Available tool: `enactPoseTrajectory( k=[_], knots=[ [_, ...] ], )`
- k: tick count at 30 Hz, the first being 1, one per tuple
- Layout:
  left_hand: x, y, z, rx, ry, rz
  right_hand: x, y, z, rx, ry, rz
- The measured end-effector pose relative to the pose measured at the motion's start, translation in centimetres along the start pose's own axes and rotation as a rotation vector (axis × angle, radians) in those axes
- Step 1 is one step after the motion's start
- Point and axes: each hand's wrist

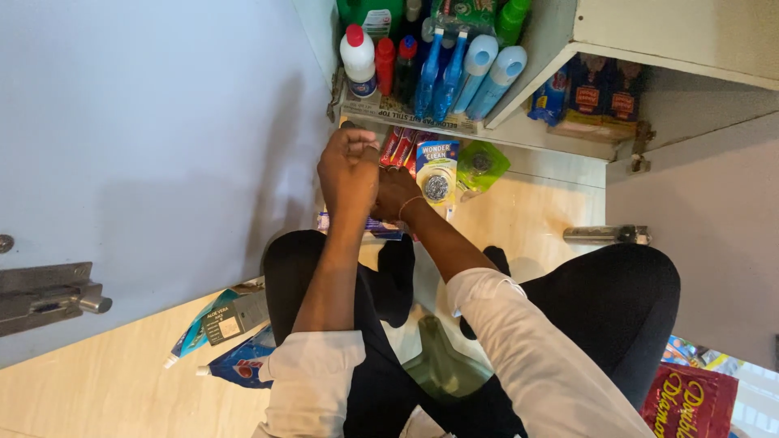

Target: Organizing and checking various toiletry and cleaning items in a bathroom cabinet.

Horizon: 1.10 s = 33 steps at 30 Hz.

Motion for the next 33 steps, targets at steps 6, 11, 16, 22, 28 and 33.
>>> enactPoseTrajectory(
  k=[6,11,16,22,28,33],
  knots=[
    [-0.6,-0.3,-0.2,-0.025,-0.110,-0.081,-2.1,5.5,-3.4,-0.098,0.011,-0.001],
    [-2.4,-0.9,-1.3,-0.188,-0.380,0.116,-3.1,12.2,-8.4,-0.349,-0.020,0.110],
    [-1.1,-4.8,-1.7,0.000,-0.260,-0.301,-2.4,17.8,-14.1,-0.427,-0.133,0.653],
    [-4.7,-8.5,-5.6,0.606,0.160,-0.645,-1.6,18.8,-18.6,-0.581,0.024,1.066],
    [-6.5,-8.4,-6.3,0.554,0.329,-0.804,-4.9,17.6,-21.4,-0.557,-0.021,1.092],
    [-11.9,-7.5,-6.1,0.812,0.323,-0.998,-4.7,22.7,-23.4,-0.667,-0.047,1.772]
  ],
)
Point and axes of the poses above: each hand's wrist, its own z-axis towards the middle knuckle, its own y-axis out of the back of the hand, x = y × z, and after that the axes turned 3 degrees about -z, right-handed
